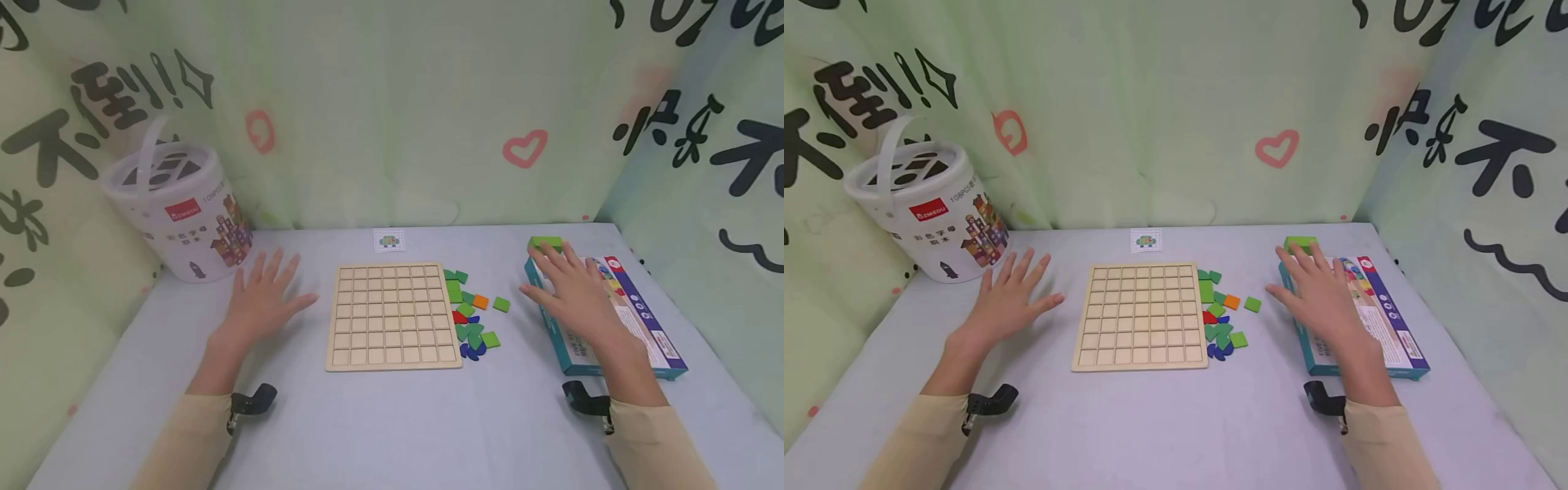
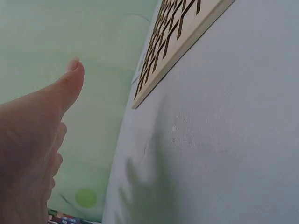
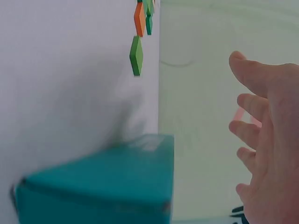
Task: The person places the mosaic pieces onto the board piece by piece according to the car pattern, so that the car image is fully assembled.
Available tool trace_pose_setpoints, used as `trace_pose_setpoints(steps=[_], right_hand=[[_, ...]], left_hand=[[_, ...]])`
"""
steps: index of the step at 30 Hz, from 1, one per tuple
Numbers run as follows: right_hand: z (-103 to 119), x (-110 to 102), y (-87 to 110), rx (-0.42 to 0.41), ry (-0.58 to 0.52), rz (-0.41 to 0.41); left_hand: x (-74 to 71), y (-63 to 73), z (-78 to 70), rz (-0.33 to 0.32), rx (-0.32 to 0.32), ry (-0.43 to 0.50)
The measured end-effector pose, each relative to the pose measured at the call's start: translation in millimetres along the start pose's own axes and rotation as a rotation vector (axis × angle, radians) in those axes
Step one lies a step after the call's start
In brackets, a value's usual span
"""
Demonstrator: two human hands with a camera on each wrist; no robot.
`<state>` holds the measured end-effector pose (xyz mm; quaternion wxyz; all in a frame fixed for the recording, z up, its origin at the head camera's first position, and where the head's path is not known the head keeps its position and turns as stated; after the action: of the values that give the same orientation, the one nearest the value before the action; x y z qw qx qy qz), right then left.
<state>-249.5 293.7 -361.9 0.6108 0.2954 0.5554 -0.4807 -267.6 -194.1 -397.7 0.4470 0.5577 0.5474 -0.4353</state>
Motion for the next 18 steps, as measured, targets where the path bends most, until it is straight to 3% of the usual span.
trace_pose_setpoints(steps=[7,18], right_hand=[[17.5,6.6,-19.4,-0.045,-0.038,0.040],[35.9,26.4,-38.8,-0.068,-0.065,0.142]], left_hand=[[8.2,2.5,-15.1,0.041,0.058,0.007],[27.4,7.2,-27.3,0.090,0.123,-0.014]])
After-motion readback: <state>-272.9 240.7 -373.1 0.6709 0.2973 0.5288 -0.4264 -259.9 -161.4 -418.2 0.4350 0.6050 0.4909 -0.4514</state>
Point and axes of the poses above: each hand's wrist, its own y-axis away from the middle knuckle, its own x-axis out of the palm, z = x × y, the point moved 6 cm from there along -y, towards the middle knuckle, and after that the axes turned 10 degrees about -x, right-handed, at the moved point
